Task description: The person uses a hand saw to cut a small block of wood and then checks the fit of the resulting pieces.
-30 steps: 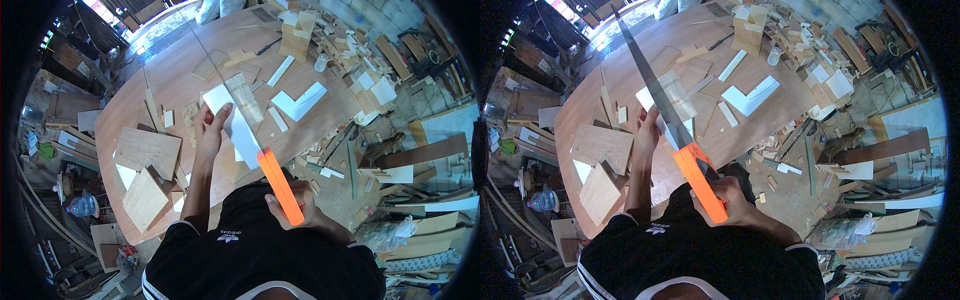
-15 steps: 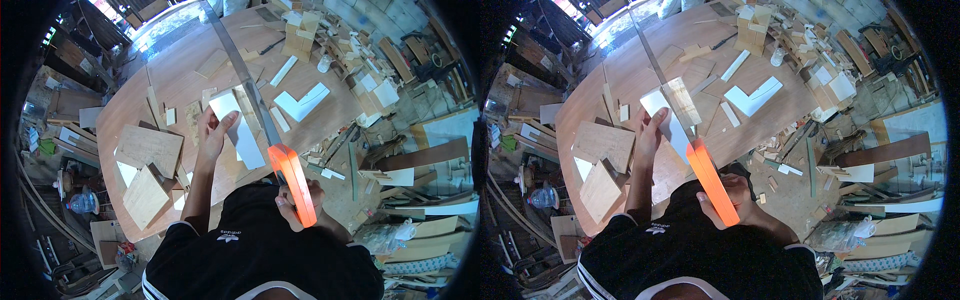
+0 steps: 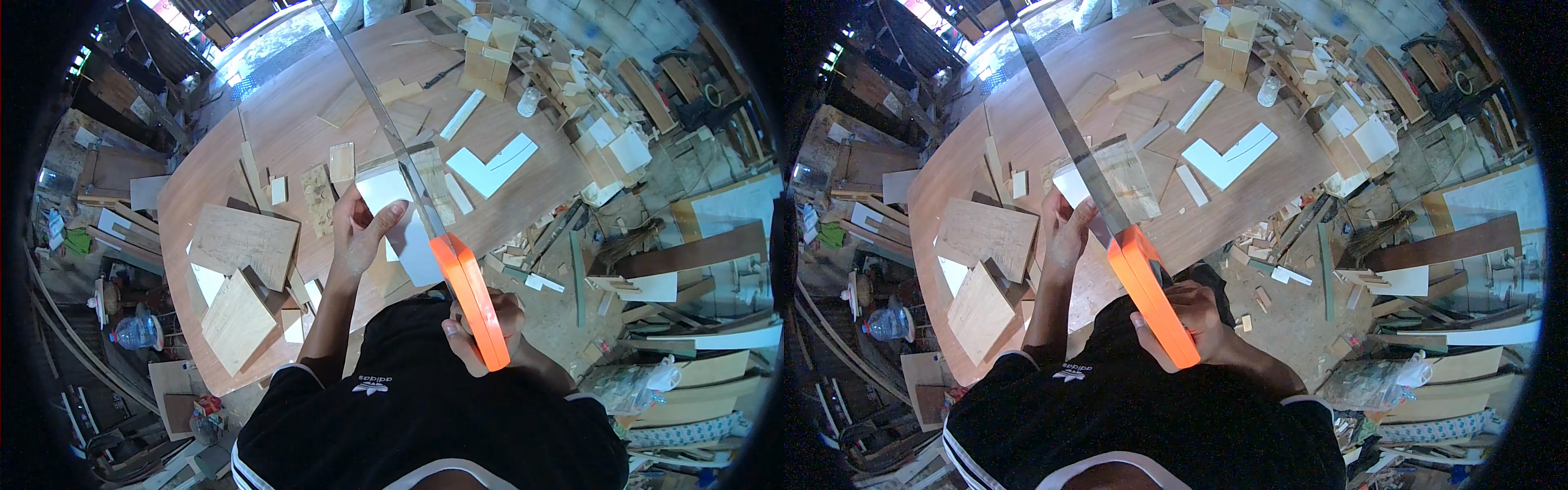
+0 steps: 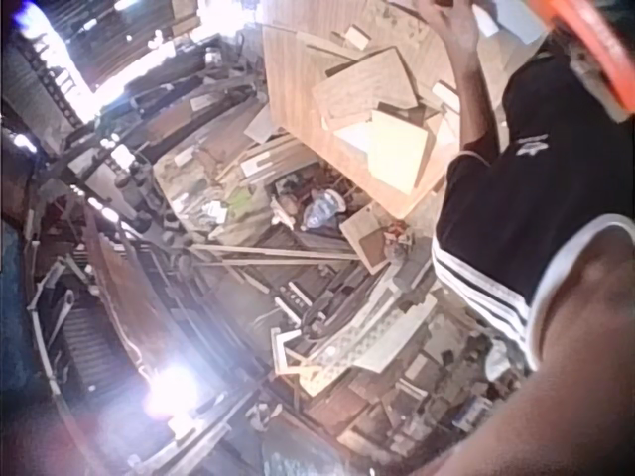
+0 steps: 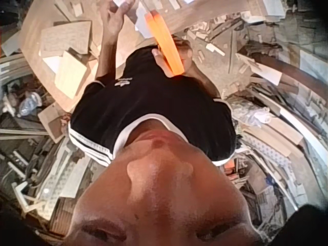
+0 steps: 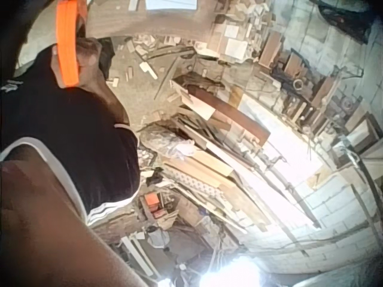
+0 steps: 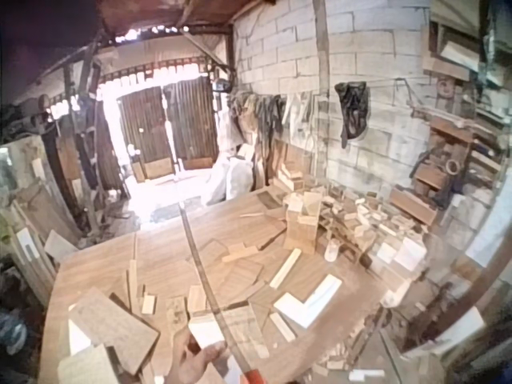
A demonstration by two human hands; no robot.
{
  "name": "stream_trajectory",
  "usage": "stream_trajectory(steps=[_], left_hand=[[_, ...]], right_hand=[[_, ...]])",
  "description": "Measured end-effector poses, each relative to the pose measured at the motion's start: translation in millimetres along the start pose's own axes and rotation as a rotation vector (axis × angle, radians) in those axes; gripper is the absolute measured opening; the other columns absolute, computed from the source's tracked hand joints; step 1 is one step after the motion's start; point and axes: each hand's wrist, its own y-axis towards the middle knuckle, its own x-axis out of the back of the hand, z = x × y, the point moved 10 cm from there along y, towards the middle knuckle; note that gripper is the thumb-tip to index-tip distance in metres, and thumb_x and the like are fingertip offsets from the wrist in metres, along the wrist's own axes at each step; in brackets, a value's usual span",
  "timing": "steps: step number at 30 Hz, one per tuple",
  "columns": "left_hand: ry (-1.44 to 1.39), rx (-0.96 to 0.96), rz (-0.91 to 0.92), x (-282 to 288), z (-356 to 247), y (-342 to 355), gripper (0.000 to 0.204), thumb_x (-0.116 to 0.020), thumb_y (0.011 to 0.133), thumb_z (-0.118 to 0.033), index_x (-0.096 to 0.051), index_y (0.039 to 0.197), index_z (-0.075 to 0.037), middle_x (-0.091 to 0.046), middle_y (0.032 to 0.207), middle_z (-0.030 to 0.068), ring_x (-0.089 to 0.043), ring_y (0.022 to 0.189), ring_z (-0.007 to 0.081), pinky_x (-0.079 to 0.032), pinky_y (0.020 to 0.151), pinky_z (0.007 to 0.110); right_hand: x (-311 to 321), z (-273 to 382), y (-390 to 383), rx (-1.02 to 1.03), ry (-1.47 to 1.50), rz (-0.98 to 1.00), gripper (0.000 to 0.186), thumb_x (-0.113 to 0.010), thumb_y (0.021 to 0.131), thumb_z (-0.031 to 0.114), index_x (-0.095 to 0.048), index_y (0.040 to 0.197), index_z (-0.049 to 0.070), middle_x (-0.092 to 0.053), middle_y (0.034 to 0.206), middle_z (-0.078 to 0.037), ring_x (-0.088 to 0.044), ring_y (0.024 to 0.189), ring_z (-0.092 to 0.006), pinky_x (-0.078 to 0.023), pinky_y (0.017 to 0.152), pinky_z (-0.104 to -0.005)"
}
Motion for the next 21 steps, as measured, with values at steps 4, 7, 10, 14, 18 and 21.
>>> stream_trajectory(steps=[4, 7, 10, 14, 18, 21], left_hand=[[-0.041, 0.043, 0.001, -4.9, 1.5, -1.2, 0.030, -0.067, 0.082, -0.013, -0.054, 0.106, 0.001, -0.064, 0.089, 0.0064, -0.060, 0.077, 0.0102, -0.048, 0.068, 0.024], [-0.004, 0.038, -0.021, 3.3, 9.9, -2.3, 0.027, -0.065, 0.083, -0.010, -0.055, 0.105, 0.001, -0.064, 0.089, 0.0061, -0.060, 0.076, 0.0096, -0.048, 0.068, 0.024], [-0.223, 0.035, -0.215, 28.2, 13.0, 11.2, 0.021, -0.063, 0.084, -0.008, -0.058, 0.102, 0.002, -0.064, 0.087, 0.0058, -0.059, 0.077, 0.0084, -0.046, 0.070, 0.024], [-0.077, -0.016, -0.190, 35.8, 7.4, 15.3, 0.020, -0.062, 0.085, -0.011, -0.058, 0.101, 0.001, -0.063, 0.086, 0.0036, -0.057, 0.078, 0.0072, -0.044, 0.072, 0.022], [-0.114, -0.001, -0.123, 19.5, 2.2, 15.3, 0.023, -0.063, 0.085, -0.011, -0.057, 0.104, 0.001, -0.063, 0.088, 0.0033, -0.058, 0.081, 0.0080, -0.044, 0.074, 0.023], [-0.075, -0.011, -0.106, 14.5, -0.9, 10.4, 0.026, -0.064, 0.084, -0.012, -0.055, 0.105, 0.001, -0.063, 0.090, 0.0048, -0.059, 0.079, 0.0090, -0.046, 0.070, 0.023]], right_hand=[[-1.6, 2.7, 1.8, 0.047, -0.035, 0.007, 0.016, -0.065, 0.069, -0.005, -0.052, 0.064, 0.004, -0.047, 0.048, -0.002, -0.050, 0.039, -0.0158, -0.038, 0.040, -0.0268], [-4.8, -3.0, -1.6, 0.053, -0.029, 0.016, 0.012, -0.065, 0.068, -0.004, -0.056, 0.067, 0.003, -0.052, 0.051, -0.004, -0.055, 0.043, -0.0172, -0.040, 0.042, -0.0271], [-9.9, -1.8, -12.6, 0.067, -0.037, 0.080, 0.010, -0.066, 0.067, -0.003, -0.058, 0.071, 0.002, -0.057, 0.056, -0.006, -0.060, 0.048, -0.0195, -0.042, 0.044, -0.0278], [-7.4, -12.7, -20.9, -0.051, -0.003, 0.094, 0.010, -0.066, 0.065, -0.005, -0.058, 0.068, 0.000, -0.057, 0.056, -0.007, -0.059, 0.047, -0.0218, -0.045, 0.046, -0.0300], [-3.1, -5.5, -16.6, 0.040, 0.003, 0.000, 0.011, -0.065, 0.065, -0.006, -0.056, 0.064, 0.001, -0.055, 0.053, -0.007, -0.057, 0.044, -0.0207, -0.043, 0.043, -0.0288], [0.5, 3.9, -9.5, 0.084, -0.041, -0.016, 0.011, -0.065, 0.064, -0.006, -0.056, 0.063, 0.000, -0.056, 0.054, -0.007, -0.058, 0.045, -0.0205, -0.044, 0.044, -0.0277]])
